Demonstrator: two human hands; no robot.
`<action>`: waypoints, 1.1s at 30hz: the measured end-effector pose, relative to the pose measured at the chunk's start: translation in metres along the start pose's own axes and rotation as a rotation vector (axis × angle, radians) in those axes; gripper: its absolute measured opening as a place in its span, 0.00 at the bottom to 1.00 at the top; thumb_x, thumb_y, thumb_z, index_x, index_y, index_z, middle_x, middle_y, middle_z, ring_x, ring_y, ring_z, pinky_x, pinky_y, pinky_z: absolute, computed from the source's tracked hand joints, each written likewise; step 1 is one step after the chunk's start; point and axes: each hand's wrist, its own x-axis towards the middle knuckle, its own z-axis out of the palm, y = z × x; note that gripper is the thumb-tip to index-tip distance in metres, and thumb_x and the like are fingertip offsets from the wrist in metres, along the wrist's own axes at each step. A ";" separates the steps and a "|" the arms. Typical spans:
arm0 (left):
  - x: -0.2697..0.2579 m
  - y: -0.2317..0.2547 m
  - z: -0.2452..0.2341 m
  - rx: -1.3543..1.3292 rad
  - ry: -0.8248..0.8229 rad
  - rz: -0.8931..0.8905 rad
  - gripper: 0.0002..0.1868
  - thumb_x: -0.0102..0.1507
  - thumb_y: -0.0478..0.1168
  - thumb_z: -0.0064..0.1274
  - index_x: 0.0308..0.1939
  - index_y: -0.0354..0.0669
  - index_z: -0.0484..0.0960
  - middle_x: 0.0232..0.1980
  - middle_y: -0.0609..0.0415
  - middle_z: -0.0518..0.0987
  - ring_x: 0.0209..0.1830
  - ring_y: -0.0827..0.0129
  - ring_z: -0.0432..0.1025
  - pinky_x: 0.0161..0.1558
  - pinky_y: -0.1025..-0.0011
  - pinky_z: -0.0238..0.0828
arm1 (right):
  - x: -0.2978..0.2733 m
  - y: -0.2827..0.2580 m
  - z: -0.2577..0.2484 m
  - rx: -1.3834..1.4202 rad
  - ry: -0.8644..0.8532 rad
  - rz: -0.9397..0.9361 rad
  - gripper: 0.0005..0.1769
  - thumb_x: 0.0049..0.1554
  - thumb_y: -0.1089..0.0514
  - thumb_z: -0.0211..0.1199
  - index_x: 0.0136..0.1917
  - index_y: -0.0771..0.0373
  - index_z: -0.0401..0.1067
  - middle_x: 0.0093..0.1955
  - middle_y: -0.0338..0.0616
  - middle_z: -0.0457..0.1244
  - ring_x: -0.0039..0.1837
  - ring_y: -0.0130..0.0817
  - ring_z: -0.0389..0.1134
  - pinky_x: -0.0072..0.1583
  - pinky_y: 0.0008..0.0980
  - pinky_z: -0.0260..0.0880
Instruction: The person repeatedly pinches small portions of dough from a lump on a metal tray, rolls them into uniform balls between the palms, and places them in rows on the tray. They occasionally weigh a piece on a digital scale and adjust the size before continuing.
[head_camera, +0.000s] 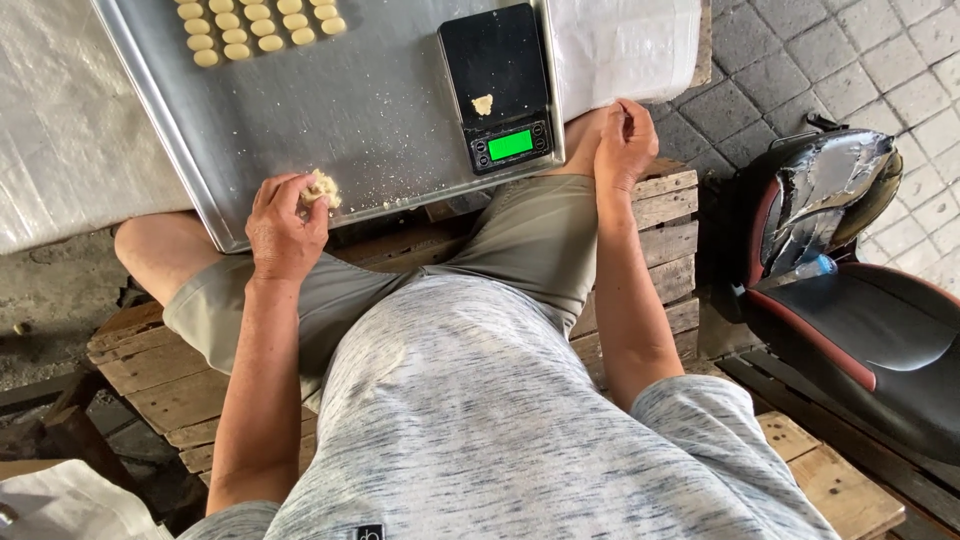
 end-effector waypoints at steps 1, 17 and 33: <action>0.000 -0.001 0.001 0.004 0.003 -0.003 0.14 0.65 0.39 0.62 0.54 0.42 0.86 0.56 0.52 0.79 0.50 0.61 0.76 0.43 0.63 0.78 | 0.000 -0.001 0.000 0.007 0.001 0.006 0.07 0.57 0.60 0.64 0.46 0.55 0.82 0.34 0.32 0.71 0.38 0.23 0.70 0.45 0.25 0.73; 0.012 0.030 -0.019 0.025 0.171 0.225 0.11 0.64 0.33 0.62 0.51 0.38 0.85 0.53 0.50 0.78 0.51 0.54 0.76 0.52 0.58 0.75 | -0.039 -0.091 0.047 -0.239 -0.357 -0.588 0.14 0.56 0.39 0.69 0.56 0.32 0.77 0.49 0.18 0.69 0.48 0.24 0.74 0.46 0.30 0.73; 0.010 -0.007 0.023 0.265 0.041 0.108 0.19 0.62 0.42 0.65 0.56 0.46 0.86 0.52 0.54 0.77 0.49 0.59 0.76 0.45 0.62 0.79 | -0.117 -0.165 0.083 0.147 -0.452 -0.687 0.08 0.59 0.50 0.65 0.52 0.45 0.78 0.42 0.31 0.65 0.43 0.37 0.72 0.43 0.33 0.74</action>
